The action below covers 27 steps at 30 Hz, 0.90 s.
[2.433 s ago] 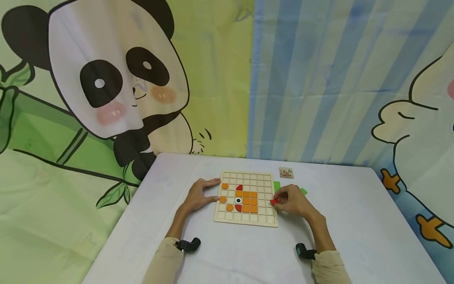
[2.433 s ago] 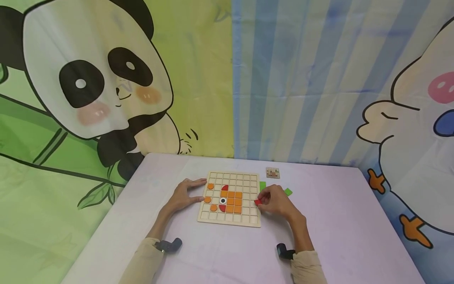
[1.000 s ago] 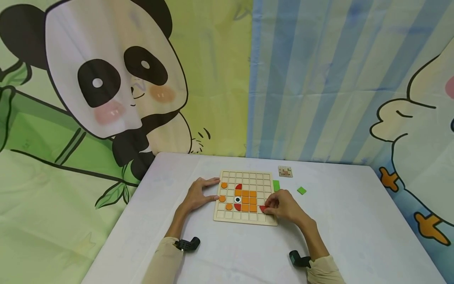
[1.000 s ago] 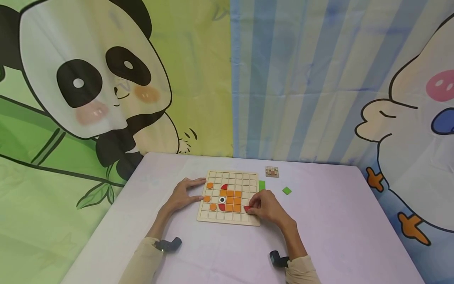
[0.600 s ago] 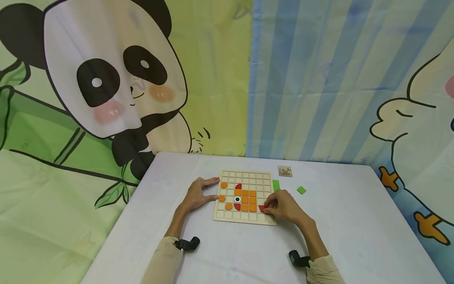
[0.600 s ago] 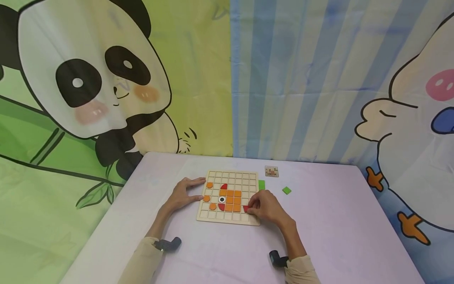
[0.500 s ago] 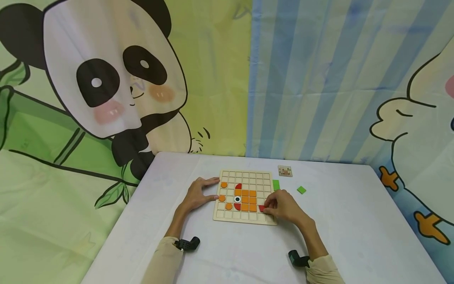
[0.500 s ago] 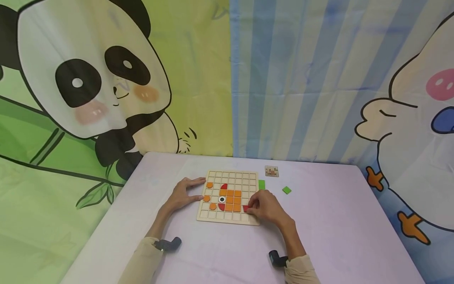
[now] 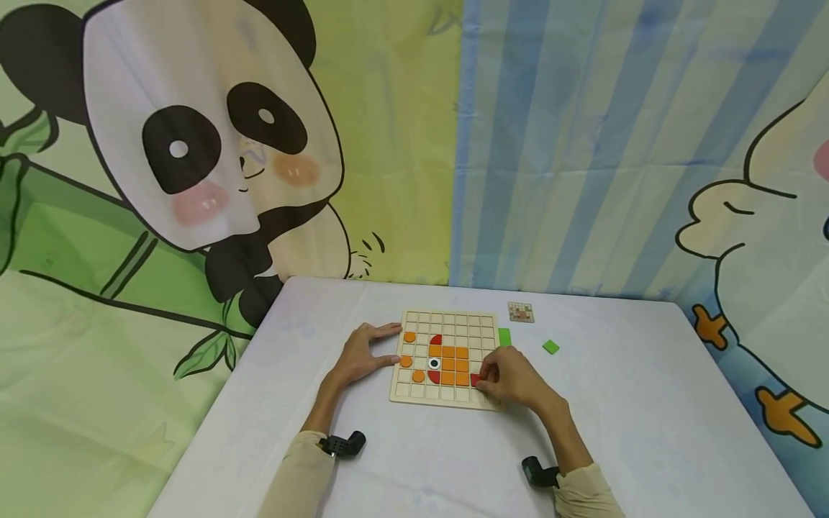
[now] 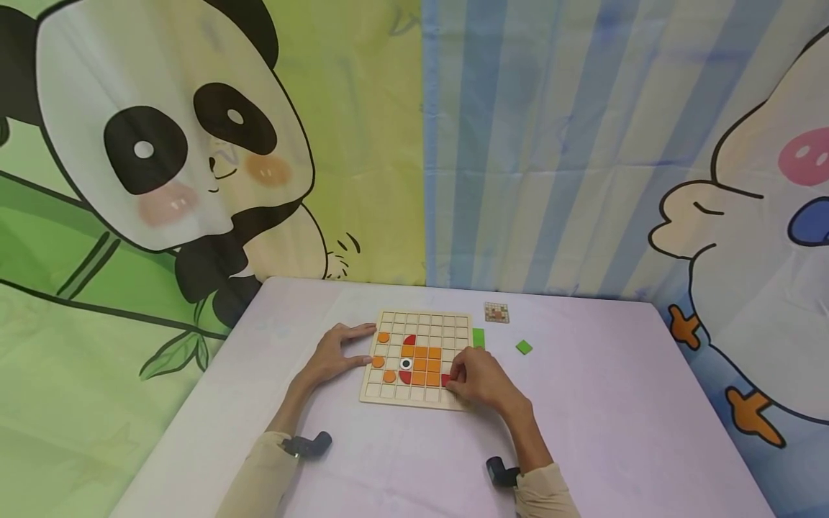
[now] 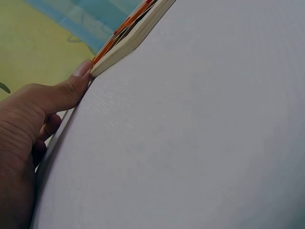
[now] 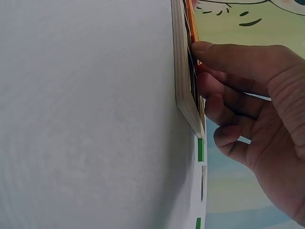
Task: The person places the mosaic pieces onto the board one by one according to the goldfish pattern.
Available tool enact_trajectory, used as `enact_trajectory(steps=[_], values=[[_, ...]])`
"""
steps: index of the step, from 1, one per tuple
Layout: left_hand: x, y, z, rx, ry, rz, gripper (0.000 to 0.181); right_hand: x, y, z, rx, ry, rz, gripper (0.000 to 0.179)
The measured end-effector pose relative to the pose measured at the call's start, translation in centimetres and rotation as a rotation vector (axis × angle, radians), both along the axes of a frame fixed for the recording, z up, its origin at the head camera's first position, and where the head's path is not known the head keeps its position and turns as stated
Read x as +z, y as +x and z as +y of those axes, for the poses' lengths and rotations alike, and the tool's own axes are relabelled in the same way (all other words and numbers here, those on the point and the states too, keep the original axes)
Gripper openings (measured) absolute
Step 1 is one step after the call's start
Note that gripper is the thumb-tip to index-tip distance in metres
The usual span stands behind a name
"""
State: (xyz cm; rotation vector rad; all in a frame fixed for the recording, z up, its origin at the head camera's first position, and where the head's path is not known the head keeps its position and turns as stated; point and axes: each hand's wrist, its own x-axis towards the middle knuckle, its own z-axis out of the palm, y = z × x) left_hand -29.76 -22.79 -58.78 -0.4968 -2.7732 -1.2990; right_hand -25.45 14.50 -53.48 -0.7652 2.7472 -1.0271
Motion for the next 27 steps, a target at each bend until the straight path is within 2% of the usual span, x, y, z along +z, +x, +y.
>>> enact_trajectory(steps=[5,13,20,27], values=[[0.02,-0.05,0.08,-0.002,0.003,0.006,0.069,0.24,0.03,-0.24,0.013,0.019,0.011,0.017],[0.0,-0.3,0.12,-0.016,-0.006,0.014,0.07,0.35,-0.16,-0.51,-0.011,0.05,0.008,0.011],[0.03,-0.32,0.04,-0.019,0.002,0.012,0.07,0.15,-0.06,-0.86,-0.059,0.026,-0.02,0.013],[0.02,-0.13,0.02,-0.011,0.002,0.01,0.069,0.03,0.13,-1.03,-0.098,-0.01,-0.005,0.012]])
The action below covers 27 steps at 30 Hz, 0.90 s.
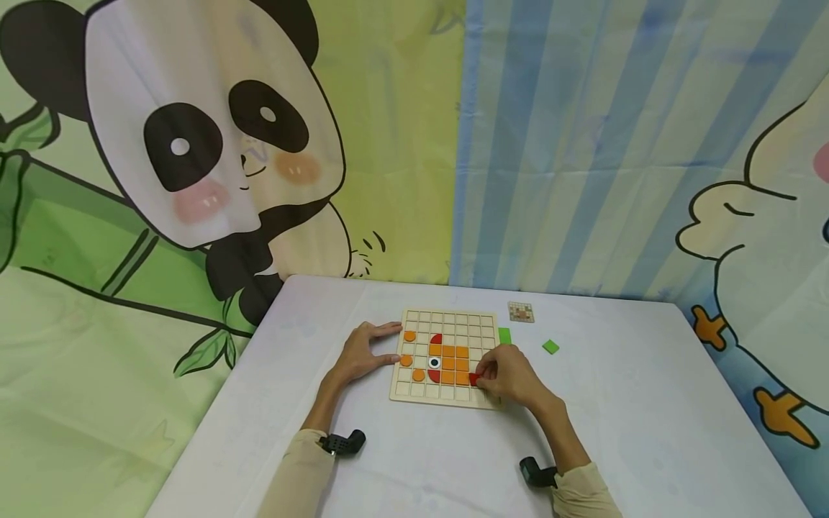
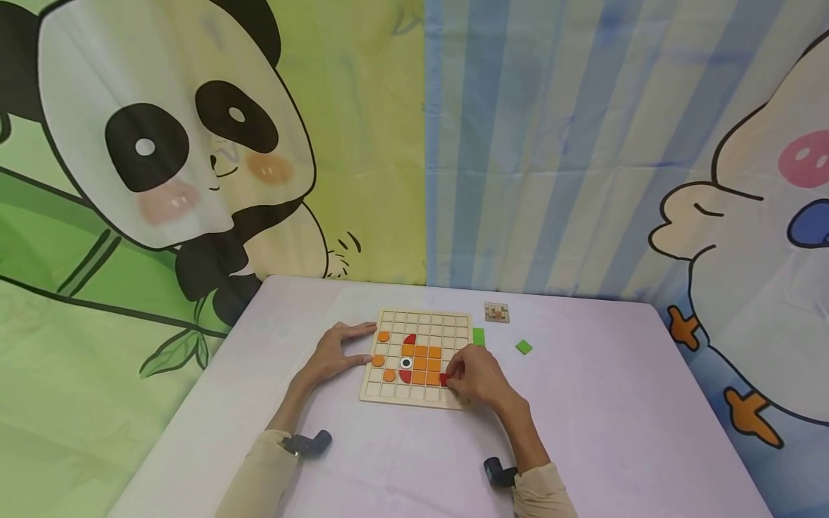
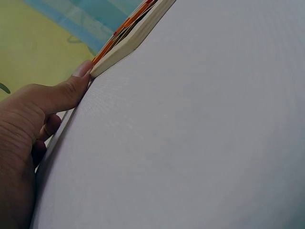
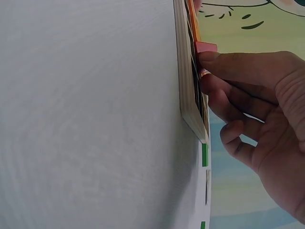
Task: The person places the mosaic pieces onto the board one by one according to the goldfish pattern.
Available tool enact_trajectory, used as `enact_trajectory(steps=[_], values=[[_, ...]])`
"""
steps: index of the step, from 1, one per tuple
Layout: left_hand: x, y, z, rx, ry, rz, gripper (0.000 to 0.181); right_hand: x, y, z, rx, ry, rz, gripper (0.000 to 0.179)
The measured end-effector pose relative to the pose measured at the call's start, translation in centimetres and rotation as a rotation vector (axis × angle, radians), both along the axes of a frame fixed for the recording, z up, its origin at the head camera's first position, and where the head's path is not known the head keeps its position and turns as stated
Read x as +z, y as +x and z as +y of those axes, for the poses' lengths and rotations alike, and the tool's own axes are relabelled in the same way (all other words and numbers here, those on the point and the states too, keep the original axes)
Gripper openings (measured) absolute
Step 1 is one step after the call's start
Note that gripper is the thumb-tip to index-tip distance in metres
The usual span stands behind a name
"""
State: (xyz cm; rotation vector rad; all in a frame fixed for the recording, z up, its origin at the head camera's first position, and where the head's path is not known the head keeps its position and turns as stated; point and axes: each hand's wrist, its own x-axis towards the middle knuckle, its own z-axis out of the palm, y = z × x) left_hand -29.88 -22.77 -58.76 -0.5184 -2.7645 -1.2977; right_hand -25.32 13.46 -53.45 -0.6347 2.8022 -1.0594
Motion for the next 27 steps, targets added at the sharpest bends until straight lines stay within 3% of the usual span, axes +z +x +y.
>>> enact_trajectory(steps=[12,20,27], values=[[-0.1,0.0,0.0,0.003,0.004,0.011,0.07,-0.3,0.0,0.8,0.103,-0.069,0.021,0.014],[-0.4,0.0,-0.1,-0.001,0.007,0.003,0.07,-0.4,0.5,1.1,0.053,-0.049,0.076,0.013],[-0.4,-0.2,-0.2,-0.001,-0.002,0.016,0.07,0.8,1.0,0.6,0.022,0.032,-0.022,0.008]])
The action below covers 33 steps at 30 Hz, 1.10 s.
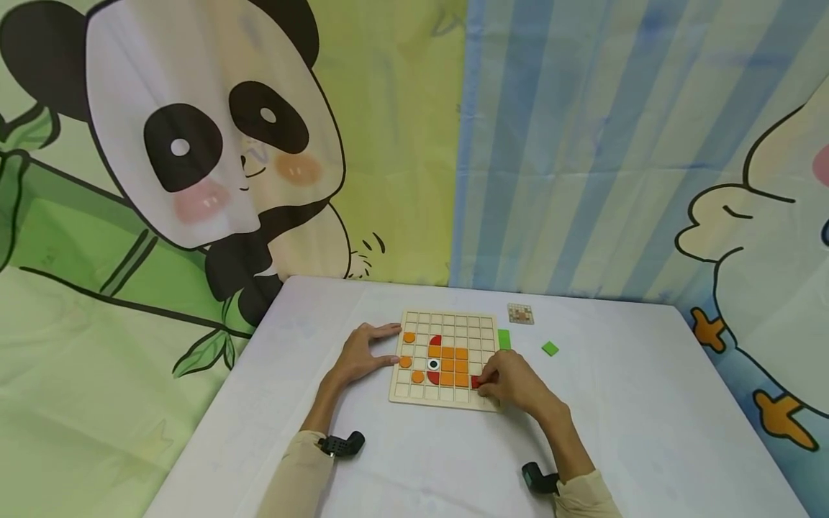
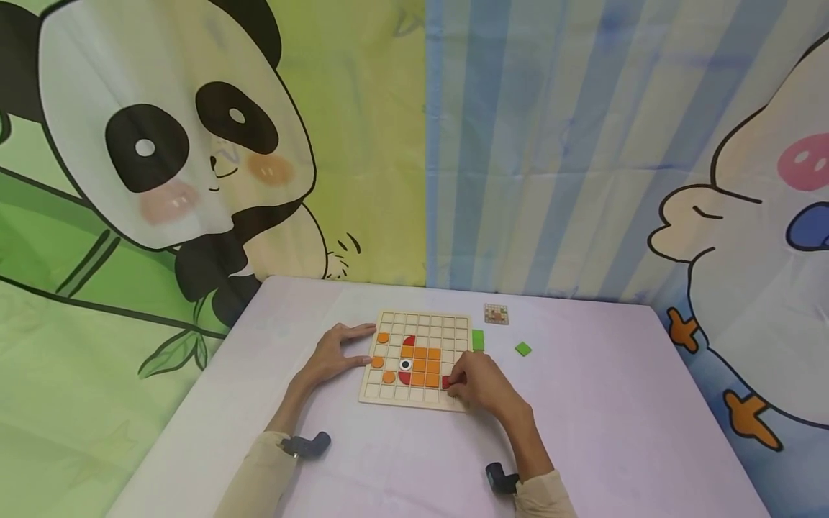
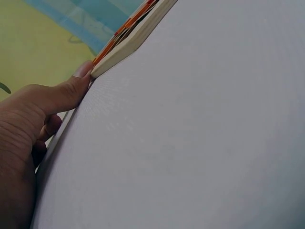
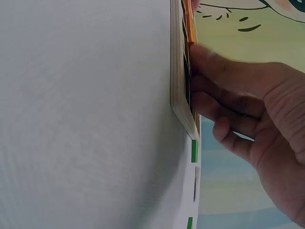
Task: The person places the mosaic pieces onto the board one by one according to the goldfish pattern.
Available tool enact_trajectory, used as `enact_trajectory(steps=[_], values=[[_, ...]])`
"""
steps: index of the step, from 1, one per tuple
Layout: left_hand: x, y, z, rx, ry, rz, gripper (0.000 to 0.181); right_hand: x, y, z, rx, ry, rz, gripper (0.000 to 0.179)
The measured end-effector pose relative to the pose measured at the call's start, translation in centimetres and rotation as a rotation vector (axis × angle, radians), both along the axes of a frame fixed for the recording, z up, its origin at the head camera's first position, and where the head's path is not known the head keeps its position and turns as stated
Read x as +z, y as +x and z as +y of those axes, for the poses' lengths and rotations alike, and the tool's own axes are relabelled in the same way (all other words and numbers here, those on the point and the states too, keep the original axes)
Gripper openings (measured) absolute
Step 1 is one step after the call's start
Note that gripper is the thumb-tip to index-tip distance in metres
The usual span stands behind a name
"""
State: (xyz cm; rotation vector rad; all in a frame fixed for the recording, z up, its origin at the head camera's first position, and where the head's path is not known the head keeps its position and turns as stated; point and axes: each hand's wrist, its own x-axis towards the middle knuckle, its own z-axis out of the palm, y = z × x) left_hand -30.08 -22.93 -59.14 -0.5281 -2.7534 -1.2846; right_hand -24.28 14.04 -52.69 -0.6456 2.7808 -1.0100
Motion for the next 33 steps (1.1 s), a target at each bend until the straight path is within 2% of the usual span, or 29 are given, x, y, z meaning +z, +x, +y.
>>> enact_trajectory(steps=[10,16,23,27,33], values=[[-0.2,-0.1,-0.1,-0.003,-0.018,0.03,0.07,-0.1,0.1,-0.9,-0.009,0.011,0.008,0.004],[-0.1,-0.1,-0.1,-0.012,-0.005,0.008,0.07,-0.2,0.0,-0.9,0.014,0.013,-0.012,0.007],[0.2,0.0,0.0,-0.011,0.002,0.009,0.07,-0.2,-0.3,0.4,0.079,-0.049,0.057,0.012],[0.3,0.0,0.1,-0.013,0.009,-0.004,0.069,-0.4,-0.7,1.5,0.016,-0.073,0.115,0.017],[0.1,0.0,0.1,-0.011,0.004,-0.003,0.07,-0.8,-1.7,4.2,-0.12,-0.025,0.162,0.025]])
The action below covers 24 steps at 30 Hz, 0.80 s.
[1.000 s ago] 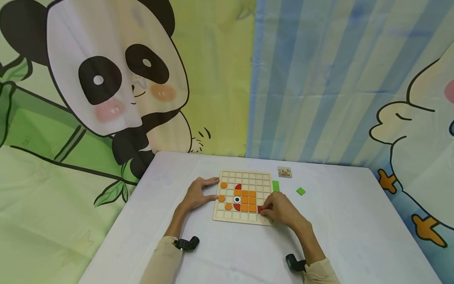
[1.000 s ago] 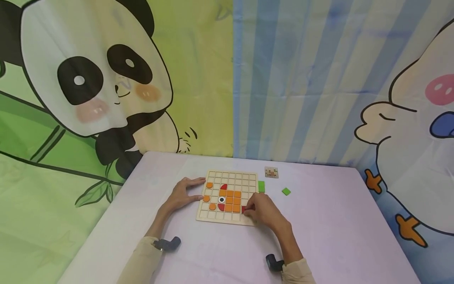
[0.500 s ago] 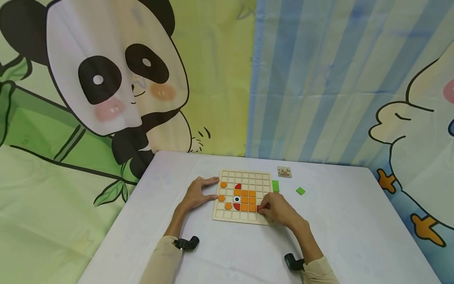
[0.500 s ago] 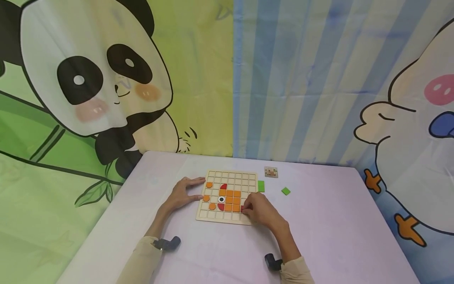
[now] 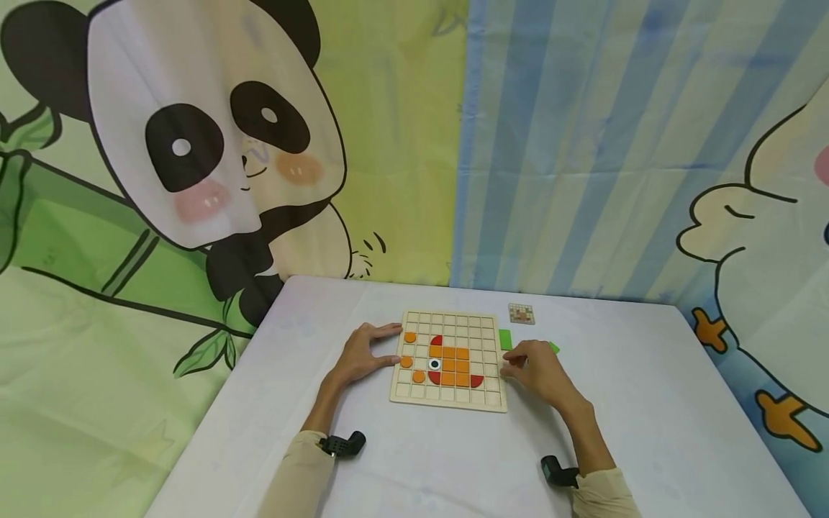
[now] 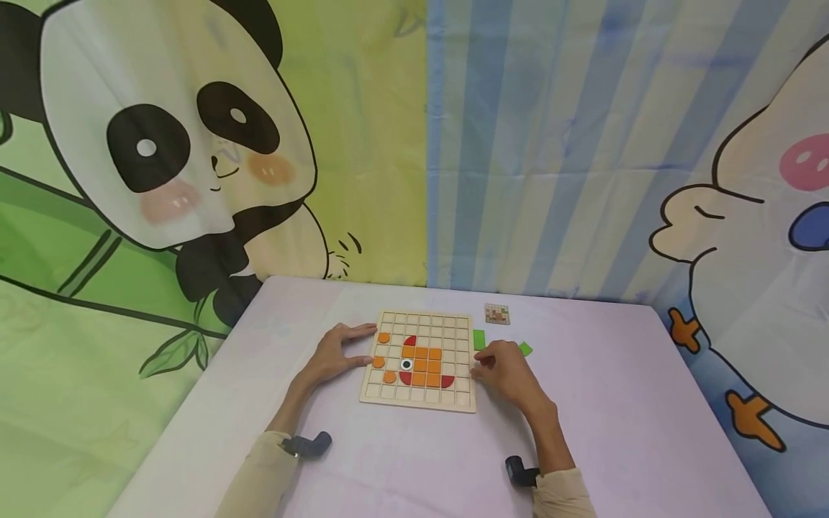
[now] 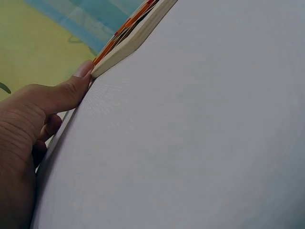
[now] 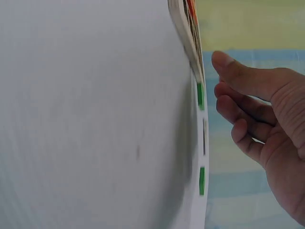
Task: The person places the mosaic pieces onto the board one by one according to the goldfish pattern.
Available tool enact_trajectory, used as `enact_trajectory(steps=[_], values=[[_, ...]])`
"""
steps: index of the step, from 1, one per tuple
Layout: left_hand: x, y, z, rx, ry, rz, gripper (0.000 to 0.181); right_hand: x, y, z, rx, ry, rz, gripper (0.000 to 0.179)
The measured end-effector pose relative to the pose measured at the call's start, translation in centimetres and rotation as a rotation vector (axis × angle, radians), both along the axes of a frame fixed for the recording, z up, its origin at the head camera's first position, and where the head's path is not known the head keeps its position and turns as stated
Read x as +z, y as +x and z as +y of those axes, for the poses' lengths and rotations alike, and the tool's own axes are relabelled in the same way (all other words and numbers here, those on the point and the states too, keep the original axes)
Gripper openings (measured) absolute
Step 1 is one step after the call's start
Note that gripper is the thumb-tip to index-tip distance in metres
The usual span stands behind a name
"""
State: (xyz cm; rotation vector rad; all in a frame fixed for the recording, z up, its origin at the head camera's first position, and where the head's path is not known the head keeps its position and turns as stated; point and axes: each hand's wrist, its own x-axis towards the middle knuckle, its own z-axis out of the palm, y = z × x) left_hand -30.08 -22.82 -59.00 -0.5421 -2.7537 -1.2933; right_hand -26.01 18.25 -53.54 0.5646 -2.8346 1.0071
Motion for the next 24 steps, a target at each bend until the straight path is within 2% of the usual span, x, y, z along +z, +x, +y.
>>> enact_trajectory(steps=[9,13,18,24], values=[[0.0,0.0,0.0,0.001,0.008,0.001,0.07,-0.1,-1.0,4.6,-0.184,0.002,0.014,0.033],[0.0,0.1,0.0,-0.002,0.016,0.007,0.069,-0.1,-1.2,6.1,-0.239,-0.003,0.012,0.039],[-0.2,0.1,-0.1,0.003,0.012,0.007,0.07,-0.4,-1.5,7.5,-0.273,0.008,0.002,0.043],[-0.1,0.0,-0.1,0.002,0.003,0.002,0.07,-0.9,-2.0,8.5,-0.271,0.017,-0.018,0.04]])
